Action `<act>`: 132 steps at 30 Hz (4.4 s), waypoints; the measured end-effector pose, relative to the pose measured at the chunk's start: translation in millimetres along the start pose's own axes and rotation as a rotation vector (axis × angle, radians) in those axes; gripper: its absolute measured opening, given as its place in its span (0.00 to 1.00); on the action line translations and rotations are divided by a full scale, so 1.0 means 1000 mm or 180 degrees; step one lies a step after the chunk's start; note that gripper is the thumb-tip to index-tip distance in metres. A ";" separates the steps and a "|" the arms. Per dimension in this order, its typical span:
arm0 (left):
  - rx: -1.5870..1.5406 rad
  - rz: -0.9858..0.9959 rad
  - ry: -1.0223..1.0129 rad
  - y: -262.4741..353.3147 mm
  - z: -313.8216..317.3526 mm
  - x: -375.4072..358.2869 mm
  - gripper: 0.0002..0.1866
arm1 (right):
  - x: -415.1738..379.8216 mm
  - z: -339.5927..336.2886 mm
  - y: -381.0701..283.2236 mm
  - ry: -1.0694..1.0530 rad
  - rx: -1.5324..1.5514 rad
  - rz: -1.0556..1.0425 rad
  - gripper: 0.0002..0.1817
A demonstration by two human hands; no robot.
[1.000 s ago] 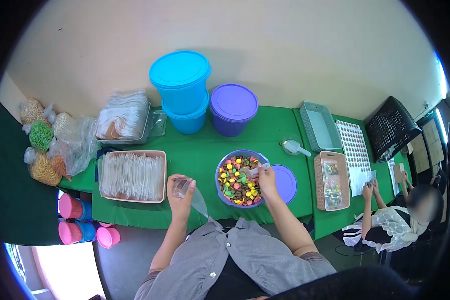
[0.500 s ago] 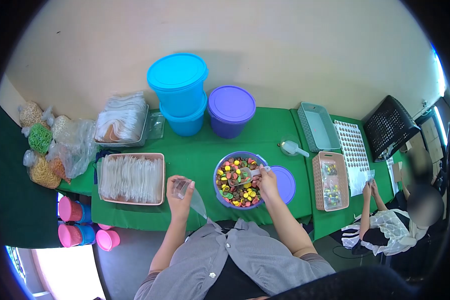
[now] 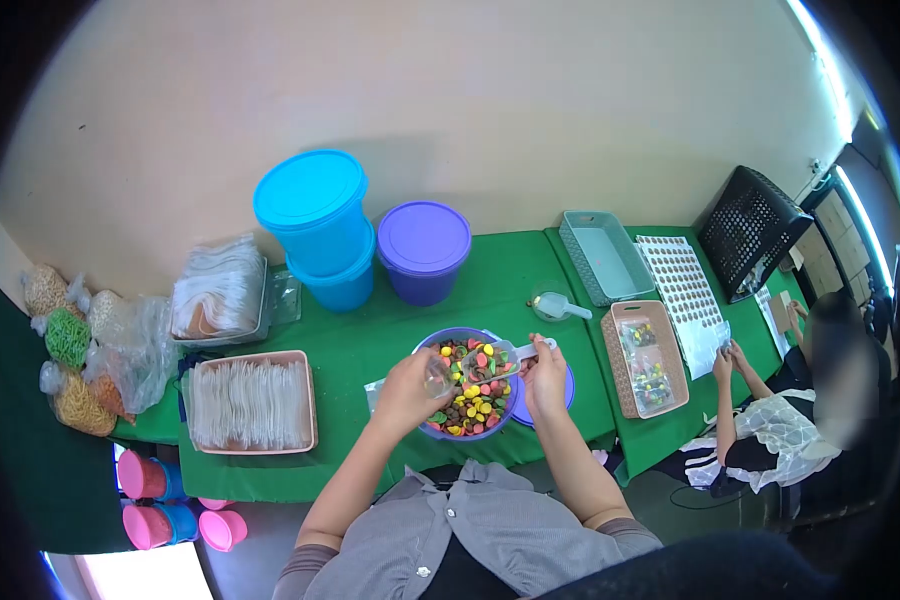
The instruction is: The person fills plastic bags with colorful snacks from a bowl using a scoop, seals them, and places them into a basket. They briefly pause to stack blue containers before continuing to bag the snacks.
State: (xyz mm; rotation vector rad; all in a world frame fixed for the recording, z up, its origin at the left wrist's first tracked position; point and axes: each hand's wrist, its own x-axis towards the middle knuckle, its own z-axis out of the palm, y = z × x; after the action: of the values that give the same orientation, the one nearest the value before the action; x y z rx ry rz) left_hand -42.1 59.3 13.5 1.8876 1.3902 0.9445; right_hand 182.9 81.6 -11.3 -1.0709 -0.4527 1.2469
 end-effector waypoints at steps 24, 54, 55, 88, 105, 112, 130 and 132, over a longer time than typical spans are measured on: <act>0.0306 0.0542 0.0066 0.003 0.043 0.039 0.31 | -0.021 0.041 -0.031 -0.0335 -0.1743 -0.1519 0.10; 0.0097 0.0530 0.0249 0.006 0.040 0.024 0.30 | -0.017 0.046 -0.043 -0.0180 -0.1493 -0.1999 0.14; 0.0084 0.0557 0.0342 0.006 0.040 0.023 0.30 | -0.018 0.047 -0.046 -0.0149 -0.1377 -0.1926 0.15; -0.0597 0.0999 0.0581 -0.011 0.022 0.029 0.40 | 0.011 -0.037 0.014 -0.0567 -0.1661 -0.0392 0.14; -0.2909 -0.0316 0.0425 0.041 -0.006 -0.013 0.12 | -0.067 0.046 -0.035 -0.2143 -0.1163 -0.0804 0.14; -0.2984 -0.0337 0.0655 0.051 0.004 -0.026 0.08 | -0.082 0.051 -0.022 -0.1819 -0.0703 -0.0557 0.09; -0.1440 0.0044 -0.0177 -0.004 -0.008 -0.039 0.20 | -0.059 -0.013 -0.025 -0.1391 -0.1785 -0.1161 0.09; -0.1920 -0.0561 0.0568 -0.028 -0.024 -0.039 0.20 | -0.033 -0.043 -0.051 -0.0122 -0.1699 -0.0971 0.09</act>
State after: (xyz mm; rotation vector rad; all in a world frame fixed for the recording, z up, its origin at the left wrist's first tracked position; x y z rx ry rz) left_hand -84.5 30.3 -3.3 1.2385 1.1679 1.2894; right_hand 233.3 36.8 19.9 -1.3620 -0.9776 0.8932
